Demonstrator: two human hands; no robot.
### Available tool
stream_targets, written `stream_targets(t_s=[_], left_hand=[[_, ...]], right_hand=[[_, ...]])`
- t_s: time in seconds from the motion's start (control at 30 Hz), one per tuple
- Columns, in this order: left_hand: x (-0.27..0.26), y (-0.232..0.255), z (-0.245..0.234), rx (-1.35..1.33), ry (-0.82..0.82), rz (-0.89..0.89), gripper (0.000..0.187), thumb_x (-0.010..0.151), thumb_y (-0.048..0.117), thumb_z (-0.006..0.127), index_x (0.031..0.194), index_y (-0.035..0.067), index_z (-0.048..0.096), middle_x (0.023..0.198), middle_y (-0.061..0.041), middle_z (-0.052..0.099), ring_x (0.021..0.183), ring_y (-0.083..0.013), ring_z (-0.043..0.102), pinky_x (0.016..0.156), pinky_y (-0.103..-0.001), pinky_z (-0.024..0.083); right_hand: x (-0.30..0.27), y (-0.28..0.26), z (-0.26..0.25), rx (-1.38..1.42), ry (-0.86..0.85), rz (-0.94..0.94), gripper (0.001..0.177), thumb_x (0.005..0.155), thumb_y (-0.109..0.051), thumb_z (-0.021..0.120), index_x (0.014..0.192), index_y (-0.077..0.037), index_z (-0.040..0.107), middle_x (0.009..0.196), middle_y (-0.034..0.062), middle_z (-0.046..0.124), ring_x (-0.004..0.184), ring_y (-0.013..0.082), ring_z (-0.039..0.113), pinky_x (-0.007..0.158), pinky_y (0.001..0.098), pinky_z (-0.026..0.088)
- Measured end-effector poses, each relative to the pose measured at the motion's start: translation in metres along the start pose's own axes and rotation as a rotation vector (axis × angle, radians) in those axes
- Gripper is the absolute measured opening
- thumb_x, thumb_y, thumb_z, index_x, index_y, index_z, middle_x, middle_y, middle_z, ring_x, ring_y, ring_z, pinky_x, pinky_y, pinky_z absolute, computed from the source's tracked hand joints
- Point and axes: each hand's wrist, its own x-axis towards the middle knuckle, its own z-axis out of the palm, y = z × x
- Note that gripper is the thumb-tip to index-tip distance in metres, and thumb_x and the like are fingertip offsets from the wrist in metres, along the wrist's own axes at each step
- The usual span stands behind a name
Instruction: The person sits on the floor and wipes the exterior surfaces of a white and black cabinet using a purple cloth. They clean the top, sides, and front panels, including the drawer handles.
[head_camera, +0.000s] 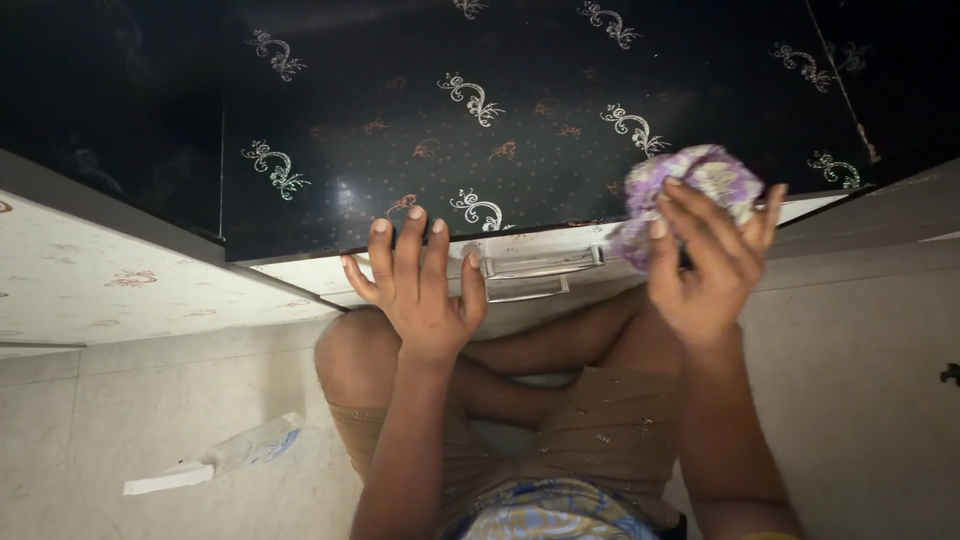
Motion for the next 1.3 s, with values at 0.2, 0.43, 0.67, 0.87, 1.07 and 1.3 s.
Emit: stream_targets(t_s=[0.2, 0.43, 0.67, 0.87, 1.07, 1.3], left_hand=[[0.000, -0.001, -0.005, -0.023, -0.035, -0.020, 0.039, 0.098, 0.030, 0.070, 0.130, 0.007, 0.068, 0.146, -0.012, 0.060, 0.150, -0.0382, 0.036, 0.125, -0.060, -0.003], [-0.003, 0.006, -0.008, -0.093, -0.019, -0.052, 0.038, 0.097, 0.029, 0.069, 0.130, 0.010, 0.068, 0.149, -0.016, 0.055, 0.153, -0.0407, 0.030, 0.126, -0.062, 0.000], [-0.035, 0.040, -0.005, -0.302, 0.038, 0.140, 0.027, 0.091, 0.021, 0.073, 0.116, 0.014, 0.070, 0.132, -0.007, 0.064, 0.133, -0.0321, 0.052, 0.122, -0.054, 0.026], [-0.037, 0.056, 0.016, -0.323, -0.166, 0.146, 0.026, 0.088, 0.020, 0.075, 0.113, 0.013, 0.072, 0.124, -0.005, 0.066, 0.121, -0.0259, 0.057, 0.118, -0.052, 0.035], [-0.035, 0.053, 0.023, -0.291, -0.225, 0.118, 0.032, 0.089, 0.023, 0.075, 0.118, 0.010, 0.072, 0.122, -0.006, 0.064, 0.120, -0.0265, 0.056, 0.117, -0.051, 0.033], [-0.033, 0.054, 0.023, -0.290, -0.203, 0.077, 0.029, 0.092, 0.025, 0.075, 0.118, 0.011, 0.072, 0.117, -0.005, 0.064, 0.114, -0.0245, 0.058, 0.116, -0.048, 0.035]], right_hand=[[0.004, 0.033, -0.014, -0.018, 0.066, 0.119, 0.019, 0.110, -0.021, 0.065, 0.115, -0.008, 0.077, 0.124, 0.0040, 0.075, 0.131, 0.0264, 0.066, 0.126, 0.0650, 0.006], [0.002, 0.017, -0.003, 0.011, 0.107, 0.140, 0.020, 0.114, -0.021, 0.064, 0.117, -0.005, 0.075, 0.129, 0.0088, 0.075, 0.130, 0.0243, 0.070, 0.130, 0.0612, 0.007], [0.005, -0.030, 0.018, 0.102, -0.004, 0.059, 0.019, 0.106, -0.015, 0.065, 0.118, -0.005, 0.076, 0.126, 0.0086, 0.074, 0.127, 0.0263, 0.068, 0.128, 0.0635, 0.008], [-0.003, -0.041, 0.020, 0.091, -0.073, -0.004, 0.017, 0.102, -0.012, 0.069, 0.117, -0.007, 0.077, 0.125, 0.0062, 0.075, 0.131, 0.0242, 0.064, 0.133, 0.0621, 0.009], [-0.004, 0.012, 0.007, 0.009, -0.021, -0.003, 0.018, 0.109, -0.013, 0.068, 0.121, -0.008, 0.080, 0.131, 0.0055, 0.075, 0.136, 0.0229, 0.065, 0.133, 0.0609, 0.006], [0.007, 0.030, -0.006, 0.022, 0.099, 0.063, 0.019, 0.110, -0.014, 0.062, 0.114, -0.001, 0.074, 0.128, 0.0123, 0.074, 0.131, 0.0325, 0.063, 0.128, 0.0630, 0.014]])
